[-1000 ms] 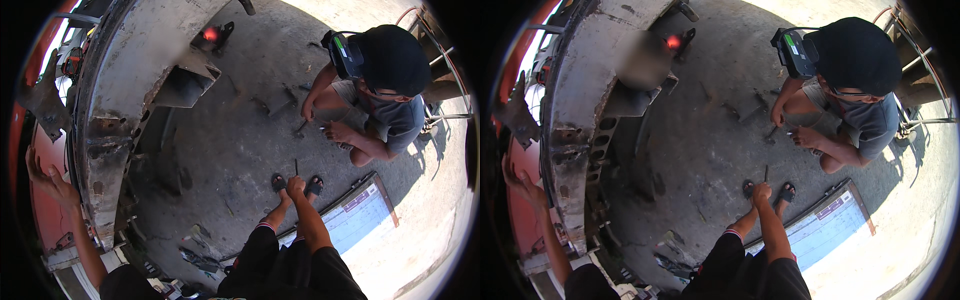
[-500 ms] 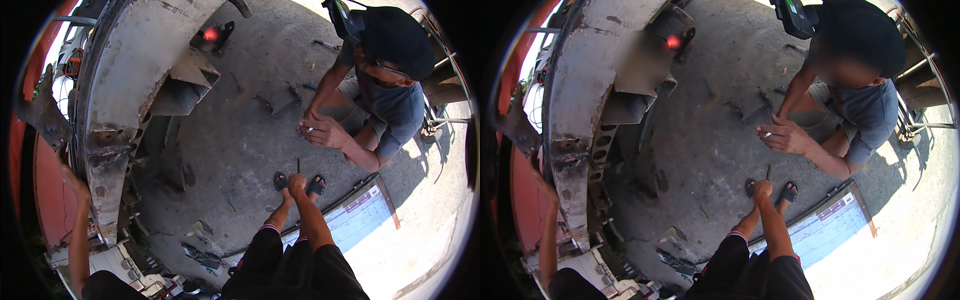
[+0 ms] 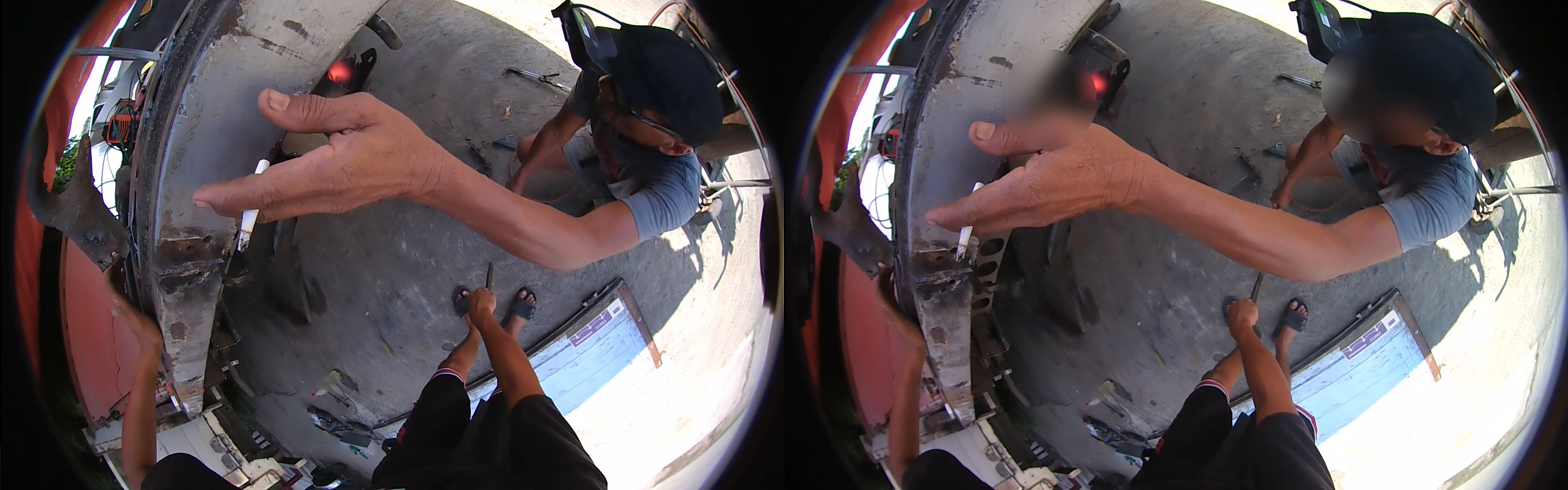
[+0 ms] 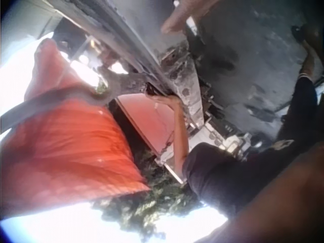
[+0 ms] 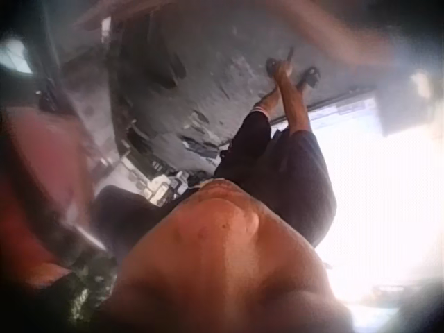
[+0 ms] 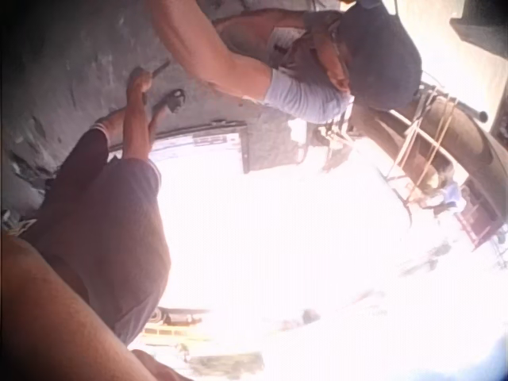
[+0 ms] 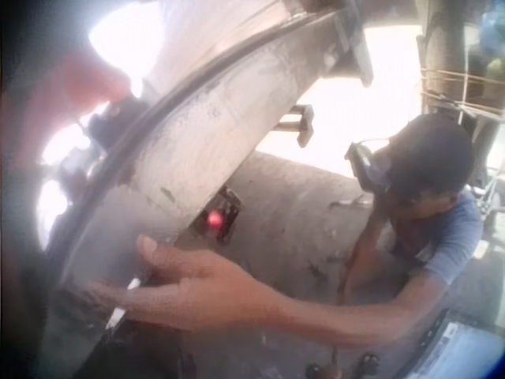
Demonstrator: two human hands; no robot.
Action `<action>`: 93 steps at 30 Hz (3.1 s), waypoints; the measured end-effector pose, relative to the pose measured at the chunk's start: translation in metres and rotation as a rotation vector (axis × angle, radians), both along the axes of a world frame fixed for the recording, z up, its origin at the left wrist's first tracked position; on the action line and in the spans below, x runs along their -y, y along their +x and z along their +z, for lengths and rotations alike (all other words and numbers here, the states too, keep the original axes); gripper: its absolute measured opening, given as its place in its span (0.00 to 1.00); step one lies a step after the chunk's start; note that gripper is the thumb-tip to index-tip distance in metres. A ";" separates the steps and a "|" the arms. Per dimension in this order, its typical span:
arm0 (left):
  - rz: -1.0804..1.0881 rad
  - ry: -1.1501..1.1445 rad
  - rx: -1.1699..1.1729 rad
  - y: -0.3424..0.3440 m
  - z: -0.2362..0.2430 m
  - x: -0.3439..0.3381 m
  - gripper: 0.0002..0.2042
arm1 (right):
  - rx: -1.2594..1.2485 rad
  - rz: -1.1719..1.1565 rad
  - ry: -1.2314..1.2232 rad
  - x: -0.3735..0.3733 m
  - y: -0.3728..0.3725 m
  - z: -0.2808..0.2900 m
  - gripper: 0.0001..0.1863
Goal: The person holds a metal rod against a vehicle frame while a coworker applies a torch to heat the contact point. The person repositions the rod several times to align it with the heated area.
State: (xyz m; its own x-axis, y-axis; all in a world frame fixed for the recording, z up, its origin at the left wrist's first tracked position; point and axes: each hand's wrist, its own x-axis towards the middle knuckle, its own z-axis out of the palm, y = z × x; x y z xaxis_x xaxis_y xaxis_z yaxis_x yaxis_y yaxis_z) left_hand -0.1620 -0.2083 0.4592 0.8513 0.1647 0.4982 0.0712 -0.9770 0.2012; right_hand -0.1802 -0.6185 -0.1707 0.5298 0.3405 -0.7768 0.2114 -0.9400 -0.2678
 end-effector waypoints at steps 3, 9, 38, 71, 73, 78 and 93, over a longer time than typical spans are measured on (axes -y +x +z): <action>0.008 0.008 0.006 0.011 0.003 0.008 0.32 | 0.016 -0.049 0.021 -0.005 -0.006 -0.020 0.13; 0.041 -0.068 0.015 0.007 -0.001 0.006 0.32 | -0.012 -0.055 -0.005 -0.003 -0.005 -0.021 0.14; 0.039 -0.070 0.024 0.024 0.005 0.012 0.32 | 0.254 -0.201 0.012 0.029 -0.033 0.002 0.10; 0.105 -0.124 -0.103 0.012 0.015 -0.011 0.29 | 0.238 -0.130 -0.008 -0.009 -0.096 -0.036 0.12; 0.098 -0.126 -0.103 0.020 0.018 -0.004 0.28 | 0.259 -0.129 -0.040 -0.011 -0.103 -0.076 0.12; 0.081 -0.142 -0.092 0.030 0.012 0.002 0.28 | 0.297 -0.117 -0.052 -0.009 -0.111 -0.121 0.14; 0.071 -0.095 -0.095 0.023 0.015 0.001 0.29 | 0.285 -0.158 -0.015 0.017 -0.091 -0.027 0.11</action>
